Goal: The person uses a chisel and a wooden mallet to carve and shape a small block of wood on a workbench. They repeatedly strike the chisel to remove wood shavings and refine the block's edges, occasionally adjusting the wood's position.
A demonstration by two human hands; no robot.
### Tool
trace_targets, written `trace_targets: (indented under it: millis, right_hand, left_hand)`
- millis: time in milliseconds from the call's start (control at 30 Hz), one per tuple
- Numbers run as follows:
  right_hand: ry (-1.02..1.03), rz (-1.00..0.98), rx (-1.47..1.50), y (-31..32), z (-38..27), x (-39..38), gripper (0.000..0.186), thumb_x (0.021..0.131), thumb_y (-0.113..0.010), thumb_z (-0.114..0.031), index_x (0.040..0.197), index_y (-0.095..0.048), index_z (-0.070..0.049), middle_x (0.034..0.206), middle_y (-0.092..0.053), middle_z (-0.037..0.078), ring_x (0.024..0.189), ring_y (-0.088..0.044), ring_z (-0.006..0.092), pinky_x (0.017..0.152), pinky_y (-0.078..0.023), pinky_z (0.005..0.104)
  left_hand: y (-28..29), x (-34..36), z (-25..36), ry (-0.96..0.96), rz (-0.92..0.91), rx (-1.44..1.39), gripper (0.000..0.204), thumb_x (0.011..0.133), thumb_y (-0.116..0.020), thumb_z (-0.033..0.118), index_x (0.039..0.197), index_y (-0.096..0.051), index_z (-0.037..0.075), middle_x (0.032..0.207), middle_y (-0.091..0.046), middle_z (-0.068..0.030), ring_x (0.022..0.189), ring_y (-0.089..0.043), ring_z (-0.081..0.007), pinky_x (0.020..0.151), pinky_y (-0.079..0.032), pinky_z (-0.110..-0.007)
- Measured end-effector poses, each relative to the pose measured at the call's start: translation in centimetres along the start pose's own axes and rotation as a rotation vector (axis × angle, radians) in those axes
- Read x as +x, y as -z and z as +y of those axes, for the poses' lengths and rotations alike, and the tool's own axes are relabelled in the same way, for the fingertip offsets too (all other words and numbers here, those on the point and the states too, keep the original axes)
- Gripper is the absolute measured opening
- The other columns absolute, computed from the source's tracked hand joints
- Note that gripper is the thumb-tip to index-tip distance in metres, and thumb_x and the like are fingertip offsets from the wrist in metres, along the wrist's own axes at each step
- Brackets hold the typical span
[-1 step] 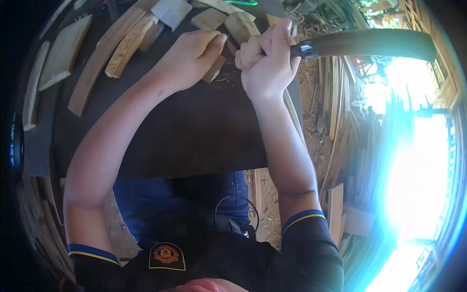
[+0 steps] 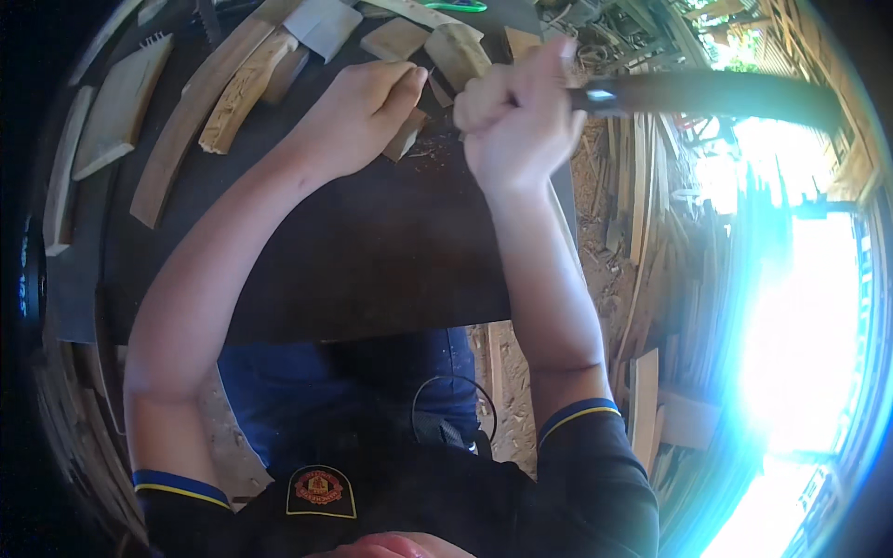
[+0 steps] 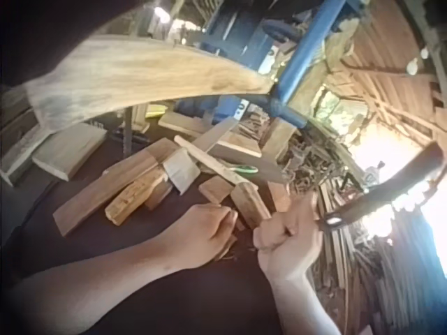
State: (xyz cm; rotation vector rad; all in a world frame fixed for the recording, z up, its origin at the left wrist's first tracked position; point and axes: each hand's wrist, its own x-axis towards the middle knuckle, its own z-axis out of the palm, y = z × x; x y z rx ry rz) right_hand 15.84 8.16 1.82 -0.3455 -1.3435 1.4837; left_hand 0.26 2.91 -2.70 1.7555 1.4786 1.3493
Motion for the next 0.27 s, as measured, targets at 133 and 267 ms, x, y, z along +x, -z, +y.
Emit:
trace_targets:
  millis: [133, 267]
  right_hand:
    - [0.097, -0.035, 0.104, 1.1, -1.4, -0.2, 0.053, 0.112, -0.037, -0.046, 0.069, -0.031, -0.016, 0.049, -0.023, -0.001, 0.042, -0.017, 0.0118, 0.043, -0.016, 0.0315]
    - [0.053, 0.037, 0.03, 0.9, -0.5, -0.6, 0.051, 0.113, -0.031, -0.047, 0.07, -0.032, -0.018, 0.052, -0.019, -0.003, 0.046, -0.013, 0.0122, 0.046, -0.016, 0.0327]
  left_hand:
    - [-0.7, 0.4, -0.1, -0.033, 0.023, 0.085, 0.041, 0.11, -0.047, 0.03, 0.091, -0.055, -0.005, 0.078, -0.061, -0.023, 0.07, -0.059, -0.0386, 0.069, -0.047, -0.045]
    - [-0.5, 0.3, -0.4, -0.037, 0.029, 0.106, 0.04, 0.11, -0.047, 0.031, 0.091, -0.055, -0.005, 0.077, -0.06, -0.024, 0.072, -0.058, -0.0383, 0.072, -0.046, -0.046]
